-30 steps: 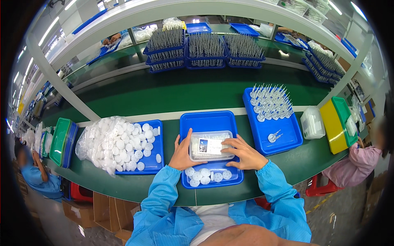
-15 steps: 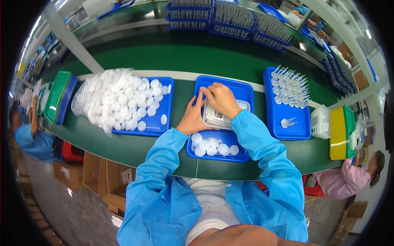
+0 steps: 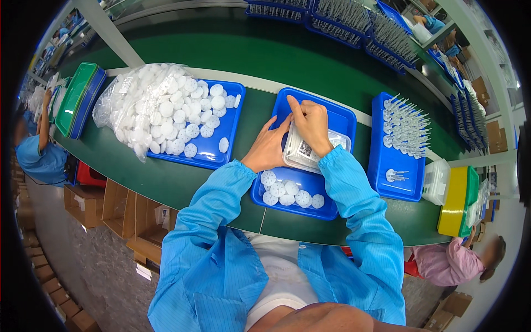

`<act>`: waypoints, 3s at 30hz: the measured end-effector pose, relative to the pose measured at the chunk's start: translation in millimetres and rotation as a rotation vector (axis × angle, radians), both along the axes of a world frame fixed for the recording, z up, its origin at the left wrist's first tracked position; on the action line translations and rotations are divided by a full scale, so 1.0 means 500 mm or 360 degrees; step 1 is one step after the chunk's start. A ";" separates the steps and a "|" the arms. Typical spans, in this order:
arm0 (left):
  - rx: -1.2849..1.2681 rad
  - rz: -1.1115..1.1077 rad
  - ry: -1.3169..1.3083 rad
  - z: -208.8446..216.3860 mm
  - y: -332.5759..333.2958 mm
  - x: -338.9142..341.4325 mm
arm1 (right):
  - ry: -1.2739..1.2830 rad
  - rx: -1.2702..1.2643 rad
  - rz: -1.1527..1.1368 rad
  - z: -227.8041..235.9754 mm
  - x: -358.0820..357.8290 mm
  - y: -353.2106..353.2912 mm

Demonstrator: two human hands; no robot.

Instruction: Assembling small white plastic bases onto clear plastic spikes at a manufacturing workbench.

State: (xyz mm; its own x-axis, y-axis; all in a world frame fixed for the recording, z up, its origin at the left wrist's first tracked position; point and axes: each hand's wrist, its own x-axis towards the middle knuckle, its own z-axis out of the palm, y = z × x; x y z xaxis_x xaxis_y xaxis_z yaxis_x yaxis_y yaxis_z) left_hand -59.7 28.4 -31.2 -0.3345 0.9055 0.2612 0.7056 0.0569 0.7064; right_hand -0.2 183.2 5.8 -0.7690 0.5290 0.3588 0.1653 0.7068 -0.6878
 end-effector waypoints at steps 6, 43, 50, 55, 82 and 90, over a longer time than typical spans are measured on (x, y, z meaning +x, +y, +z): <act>0.0021 0.0007 -0.0117 -0.007 0.000 0.002 | -0.0086 0.0306 0.0120 0.007 0.003 -0.018; 0.0026 -0.0099 0.0013 0.023 -0.020 0.010 | 0.1489 -0.0967 0.0080 0.216 0.249 0.109; 0.0016 -0.0122 0.0143 0.046 -0.035 0.017 | 0.1653 -0.0947 0.0112 0.271 0.372 0.096; 0.0111 -0.0270 0.0316 0.086 -0.014 0.046 | 0.1557 -0.1345 0.0144 0.213 0.393 0.025; 0.0020 -0.0168 -0.0312 0.153 0.085 0.072 | 0.1318 -0.1756 0.0209 0.143 0.440 0.041; 0.0661 -0.0370 0.0173 0.260 -0.013 0.170 | 0.1701 -0.1660 0.0020 0.187 0.383 -0.007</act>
State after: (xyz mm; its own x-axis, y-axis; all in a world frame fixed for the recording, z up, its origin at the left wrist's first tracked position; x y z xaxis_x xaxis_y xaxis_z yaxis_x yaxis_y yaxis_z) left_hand 25.1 22.1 98.9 -0.0864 0.7649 0.6384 0.7369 -0.3822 0.5576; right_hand 191.3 179.6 99.4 -0.4000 0.8909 0.2152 -0.7317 -0.1690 -0.6604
